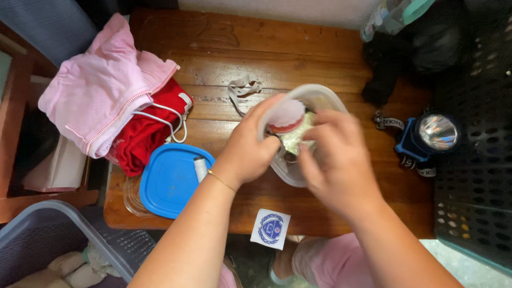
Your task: The person sorts through various small items inside a clear plastic container on a wooden table, picking up objects like a small spool of thread, jewelry, and small papers before placing them back and closing the lid.
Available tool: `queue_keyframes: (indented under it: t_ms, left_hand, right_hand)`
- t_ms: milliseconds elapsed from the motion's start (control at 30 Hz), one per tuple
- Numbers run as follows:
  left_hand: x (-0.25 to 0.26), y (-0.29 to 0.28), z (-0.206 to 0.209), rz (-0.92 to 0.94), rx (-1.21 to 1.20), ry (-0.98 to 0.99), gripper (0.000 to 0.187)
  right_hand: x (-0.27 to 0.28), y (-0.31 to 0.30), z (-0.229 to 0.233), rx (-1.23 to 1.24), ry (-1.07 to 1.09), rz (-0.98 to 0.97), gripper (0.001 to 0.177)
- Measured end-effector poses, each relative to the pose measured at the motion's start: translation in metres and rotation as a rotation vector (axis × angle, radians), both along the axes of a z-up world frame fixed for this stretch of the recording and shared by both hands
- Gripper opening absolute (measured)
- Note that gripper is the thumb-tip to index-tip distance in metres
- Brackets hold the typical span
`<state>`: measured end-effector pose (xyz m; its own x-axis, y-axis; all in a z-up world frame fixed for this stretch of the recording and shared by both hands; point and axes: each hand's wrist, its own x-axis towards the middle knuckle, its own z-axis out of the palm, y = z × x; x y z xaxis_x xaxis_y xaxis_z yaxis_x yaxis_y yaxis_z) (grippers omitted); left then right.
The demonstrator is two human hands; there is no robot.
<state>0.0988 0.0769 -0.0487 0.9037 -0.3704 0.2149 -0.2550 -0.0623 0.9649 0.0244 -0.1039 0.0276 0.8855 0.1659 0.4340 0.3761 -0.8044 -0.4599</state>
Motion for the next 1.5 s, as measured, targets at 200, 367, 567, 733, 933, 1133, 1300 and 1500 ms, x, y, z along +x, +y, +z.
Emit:
queue_keyframes:
  t_ms: [200, 367, 567, 733, 933, 1133, 1300, 1500]
  left_hand:
    - [-0.022, -0.013, 0.023, -0.052, 0.231, -0.279, 0.069]
    - [-0.024, -0.012, 0.031, -0.042, 0.192, -0.23, 0.063]
    - [-0.014, 0.004, 0.025, 0.014, 0.133, -0.167, 0.06]
    - [-0.011, 0.008, 0.027, 0.056, 0.162, -0.232, 0.061]
    - [-0.017, -0.002, 0.035, 0.03, 0.291, -0.349, 0.062]
    - [-0.031, -0.015, 0.041, 0.087, 0.345, -0.354, 0.062]
    - [-0.029, -0.015, 0.034, 0.167, 0.343, -0.304, 0.057]
    - [-0.025, -0.015, 0.031, 0.163, 0.335, -0.289, 0.057]
  right_hand:
    - [0.014, 0.001, -0.032, -0.305, 0.221, 0.118, 0.057]
    - [0.005, 0.0, -0.023, -0.443, 0.373, 0.028, 0.057]
    - [-0.008, 0.004, -0.001, -0.323, 0.268, 0.162, 0.04]
    - [-0.005, 0.008, 0.003, -0.211, 0.381, 0.151, 0.029]
    - [0.009, 0.003, -0.029, -0.097, 0.291, 0.067, 0.044]
    - [0.01, -0.005, -0.04, -0.369, 0.344, 0.081, 0.047]
    - [-0.004, 0.003, -0.023, -0.399, 0.375, 0.09, 0.05]
    - [-0.008, 0.005, -0.014, -0.392, 0.386, 0.094, 0.048]
